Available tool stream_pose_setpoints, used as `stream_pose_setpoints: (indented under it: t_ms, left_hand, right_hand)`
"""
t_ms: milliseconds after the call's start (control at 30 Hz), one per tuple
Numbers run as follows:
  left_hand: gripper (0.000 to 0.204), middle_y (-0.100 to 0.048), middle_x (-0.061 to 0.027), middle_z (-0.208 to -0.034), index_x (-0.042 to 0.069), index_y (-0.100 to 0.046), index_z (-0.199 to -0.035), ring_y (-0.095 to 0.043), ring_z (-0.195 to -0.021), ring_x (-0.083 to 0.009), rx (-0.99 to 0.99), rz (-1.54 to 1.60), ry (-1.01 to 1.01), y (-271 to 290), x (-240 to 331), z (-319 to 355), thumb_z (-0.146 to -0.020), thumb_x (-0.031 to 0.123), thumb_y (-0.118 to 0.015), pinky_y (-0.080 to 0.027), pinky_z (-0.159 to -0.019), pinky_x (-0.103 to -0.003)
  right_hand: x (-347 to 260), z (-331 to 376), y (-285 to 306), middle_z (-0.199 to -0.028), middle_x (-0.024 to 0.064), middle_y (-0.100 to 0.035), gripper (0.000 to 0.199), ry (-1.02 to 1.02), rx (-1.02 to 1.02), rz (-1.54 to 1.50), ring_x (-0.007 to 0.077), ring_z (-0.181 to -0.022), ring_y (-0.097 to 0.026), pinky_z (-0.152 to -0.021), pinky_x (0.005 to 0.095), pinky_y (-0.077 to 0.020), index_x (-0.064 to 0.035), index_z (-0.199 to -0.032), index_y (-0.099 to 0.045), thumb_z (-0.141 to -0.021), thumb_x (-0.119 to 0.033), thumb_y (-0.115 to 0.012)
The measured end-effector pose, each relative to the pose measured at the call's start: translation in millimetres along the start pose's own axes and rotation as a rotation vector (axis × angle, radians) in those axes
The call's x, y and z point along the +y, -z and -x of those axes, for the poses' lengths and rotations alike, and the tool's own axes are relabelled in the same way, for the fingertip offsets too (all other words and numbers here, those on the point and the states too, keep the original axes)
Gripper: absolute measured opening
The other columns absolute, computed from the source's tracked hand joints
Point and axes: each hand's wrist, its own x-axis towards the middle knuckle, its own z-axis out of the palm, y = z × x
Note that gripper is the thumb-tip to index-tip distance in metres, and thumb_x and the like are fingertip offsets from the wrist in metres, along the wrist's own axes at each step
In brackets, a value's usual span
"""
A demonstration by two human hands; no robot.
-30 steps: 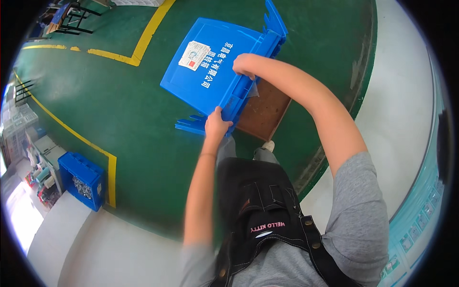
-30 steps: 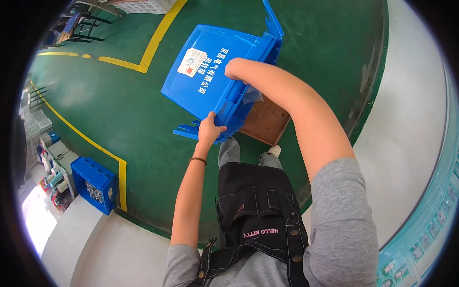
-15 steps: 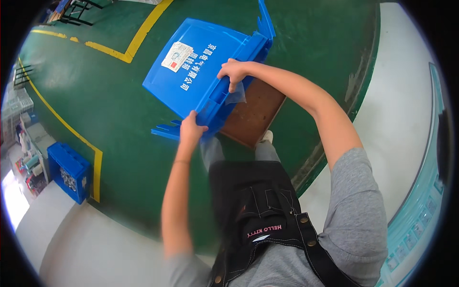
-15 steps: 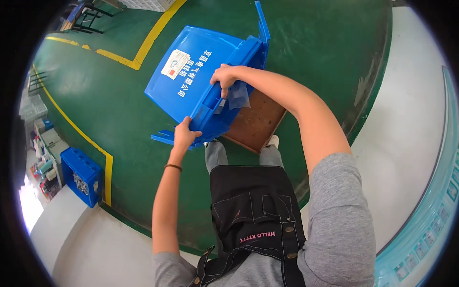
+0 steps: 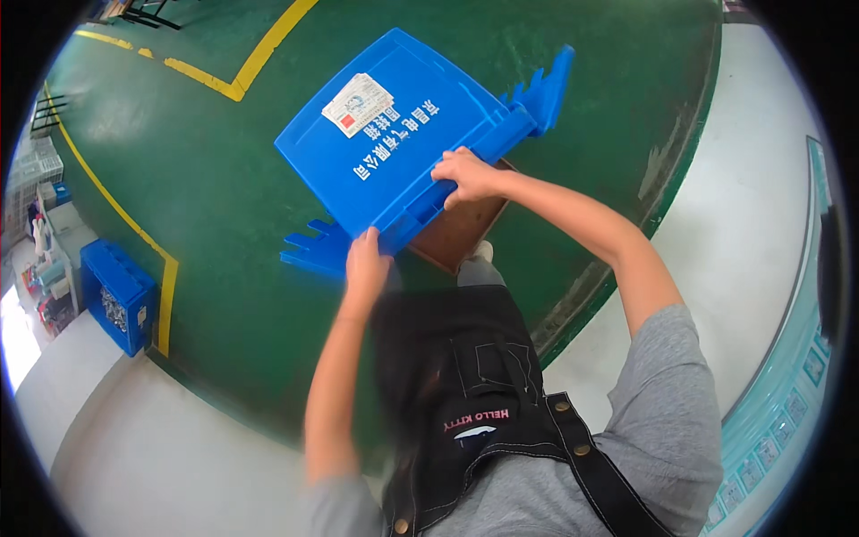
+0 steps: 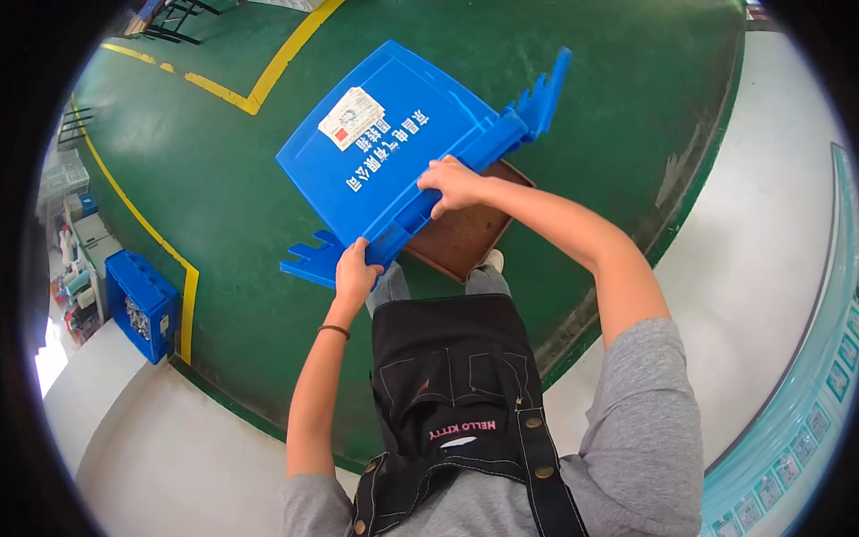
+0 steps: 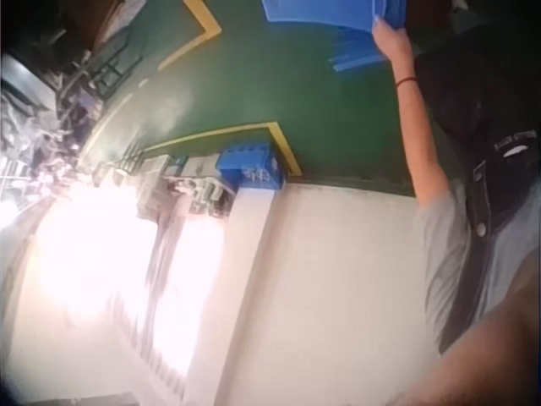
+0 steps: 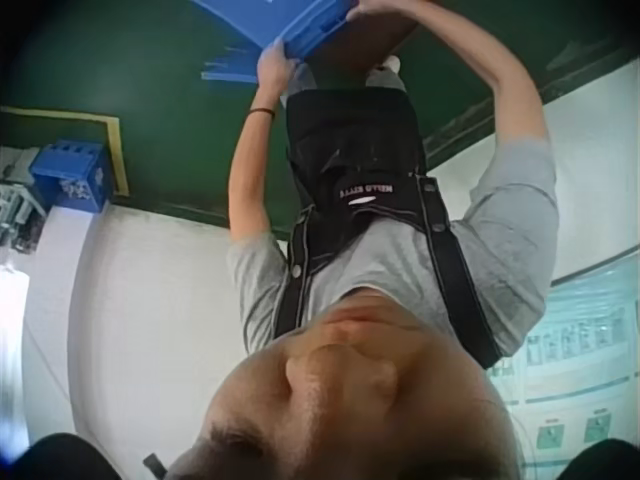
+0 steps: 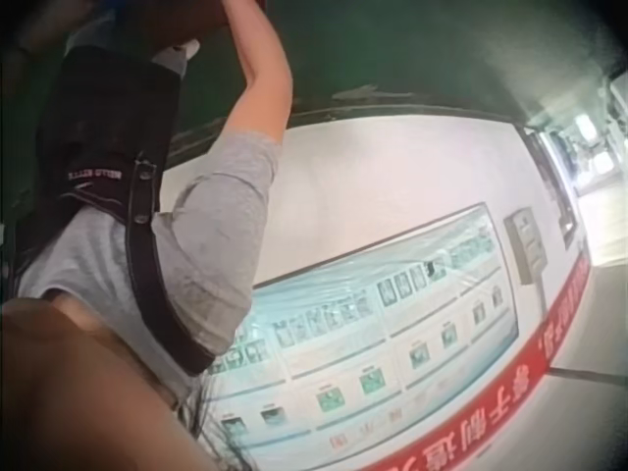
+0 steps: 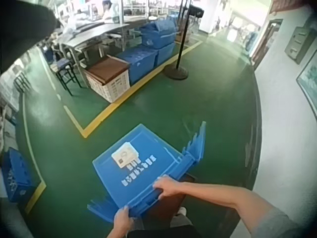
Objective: Assemble small metal components at a workbench using a tool, then transport a tray of parts and empty it into a larger storage bin.
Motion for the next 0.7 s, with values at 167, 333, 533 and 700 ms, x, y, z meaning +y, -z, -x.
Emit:
stream_pose_setpoints:
  t_ms: [167, 333, 533, 700]
  left_hand:
    - [0.040, -0.050, -0.0158, -0.080, 0.002, -0.043, -0.086, -0.047, -0.079, -0.0337, -0.008, -0.044, -0.047, -18.9, -19.1, -4.3, -0.052, 0.003, -0.065, -0.039, -0.066, -0.039]
    - [0.038, -0.050, -0.0144, -0.079, 0.004, -0.042, -0.085, -0.047, -0.078, -0.0322, -0.020, 0.010, 0.031, -43.5, -13.9, -4.6, -0.054, 0.005, -0.065, -0.039, -0.065, -0.039]
    - [0.038, -0.051, -0.0126, -0.079, 0.004, -0.043, -0.085, -0.048, -0.078, -0.0314, 0.012, 0.011, 0.067, -55.2, 1.1, 3.6, -0.054, 0.007, -0.065, -0.039, -0.065, -0.039]
    - [0.039, -0.051, -0.0137, -0.079, 0.002, -0.045, -0.085, -0.049, -0.078, -0.0323, 0.045, -0.026, 0.140, -36.7, 16.1, -18.0, -0.052, 0.006, -0.066, -0.040, -0.065, -0.039]
  right_hand:
    - [1.4, 1.4, -16.2, -0.077, 0.0025, -0.052, 0.040, -0.069, -0.007, -0.051, 0.0209, -0.082, -0.044, -0.073, 0.0339, -0.0306, -0.0092, -0.079, -0.052, -0.049, -0.028, -0.070]
    - [19.7, -0.5, -18.8, -0.075, 0.0009, -0.050, 0.038, -0.067, -0.054, -0.019, 0.0195, -0.081, -0.043, -0.074, 0.0320, -0.0305, -0.0096, -0.078, -0.051, -0.048, -0.026, -0.070]
    - [24.9, 11.9, -19.7, -0.069, 0.0006, -0.048, 0.034, -0.019, -0.043, -0.084, 0.0195, -0.077, -0.043, -0.072, 0.0330, -0.0308, -0.0101, -0.072, -0.050, -0.048, -0.024, -0.070]
    - [40.3, -8.9, -2.8, -0.075, 0.0026, -0.051, 0.038, 0.027, -0.002, -0.057, 0.0213, -0.080, -0.044, -0.073, 0.0339, -0.0309, -0.0095, -0.075, -0.051, -0.048, -0.028, -0.069]
